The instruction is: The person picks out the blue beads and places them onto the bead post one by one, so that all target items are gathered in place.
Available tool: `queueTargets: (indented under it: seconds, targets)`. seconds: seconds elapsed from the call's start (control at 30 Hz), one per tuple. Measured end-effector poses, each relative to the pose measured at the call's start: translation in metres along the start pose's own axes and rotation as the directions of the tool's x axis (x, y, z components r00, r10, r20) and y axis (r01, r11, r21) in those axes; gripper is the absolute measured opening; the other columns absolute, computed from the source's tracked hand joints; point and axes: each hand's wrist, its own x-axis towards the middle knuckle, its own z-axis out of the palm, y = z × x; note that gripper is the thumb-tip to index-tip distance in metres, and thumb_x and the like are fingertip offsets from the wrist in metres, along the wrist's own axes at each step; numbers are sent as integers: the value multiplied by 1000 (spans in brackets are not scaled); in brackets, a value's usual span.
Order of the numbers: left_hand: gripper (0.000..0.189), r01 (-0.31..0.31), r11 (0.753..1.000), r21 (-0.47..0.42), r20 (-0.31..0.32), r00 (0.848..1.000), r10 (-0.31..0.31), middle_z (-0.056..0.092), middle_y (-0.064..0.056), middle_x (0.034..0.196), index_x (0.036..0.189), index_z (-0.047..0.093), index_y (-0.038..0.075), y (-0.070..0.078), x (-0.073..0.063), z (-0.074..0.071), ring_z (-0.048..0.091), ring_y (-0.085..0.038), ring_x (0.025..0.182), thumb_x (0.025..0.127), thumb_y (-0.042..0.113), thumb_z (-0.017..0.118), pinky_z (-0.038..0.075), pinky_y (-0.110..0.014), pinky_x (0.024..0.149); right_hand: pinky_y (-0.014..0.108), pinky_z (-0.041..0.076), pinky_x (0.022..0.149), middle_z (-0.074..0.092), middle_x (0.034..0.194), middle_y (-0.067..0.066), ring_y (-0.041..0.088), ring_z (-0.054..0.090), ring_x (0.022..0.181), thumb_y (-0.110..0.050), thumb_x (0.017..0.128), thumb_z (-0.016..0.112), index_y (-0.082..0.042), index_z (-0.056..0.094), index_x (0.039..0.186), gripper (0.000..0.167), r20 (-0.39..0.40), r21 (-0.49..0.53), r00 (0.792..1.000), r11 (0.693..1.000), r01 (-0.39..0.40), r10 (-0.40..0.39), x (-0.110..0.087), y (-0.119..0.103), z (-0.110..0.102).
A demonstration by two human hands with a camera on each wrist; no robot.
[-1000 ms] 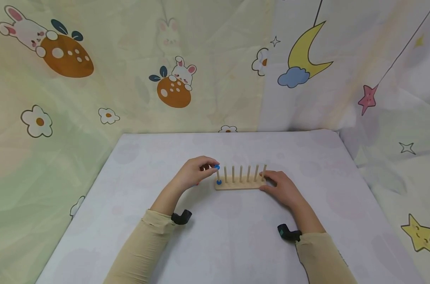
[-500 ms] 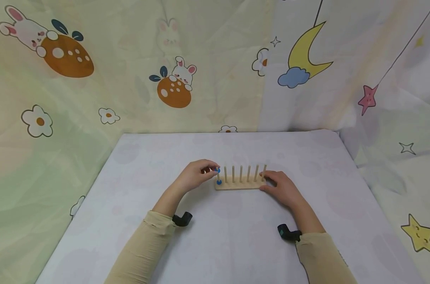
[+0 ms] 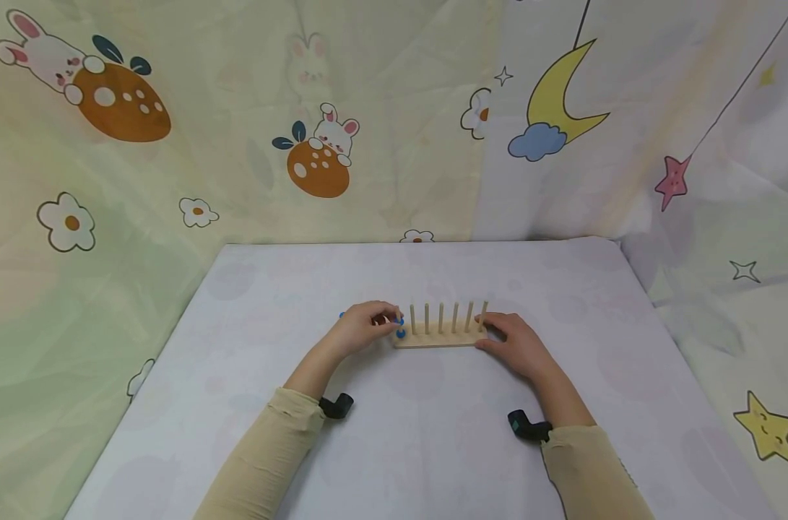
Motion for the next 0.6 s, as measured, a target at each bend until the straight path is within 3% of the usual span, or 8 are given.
queueTargets:
  seconds: [0.27, 0.6]
  targets:
    - [21, 27, 997, 69, 28, 999, -29, 67, 7, 102, 112, 69, 23, -6, 3, 8, 60, -10, 91, 95, 36, 66, 50, -27, 76, 61, 33, 107, 58, 137, 15, 38, 47, 129, -42, 88, 73, -18, 61, 132, 52, -1, 0, 1000, 1000, -4, 4, 0, -1, 0]
    - [18, 30, 996, 88, 40, 999, -34, 65, 8, 95, 110, 68, 22, -12, 6, 14, 58, -9, 88, 95, 33, 66, 49, -26, 78, 60, 33, 108, 57, 138, 15, 39, 47, 130, -41, 87, 74, -17, 62, 131, 51, -3, -1, 1000, 1000, 0, 0, -1, -2, -1]
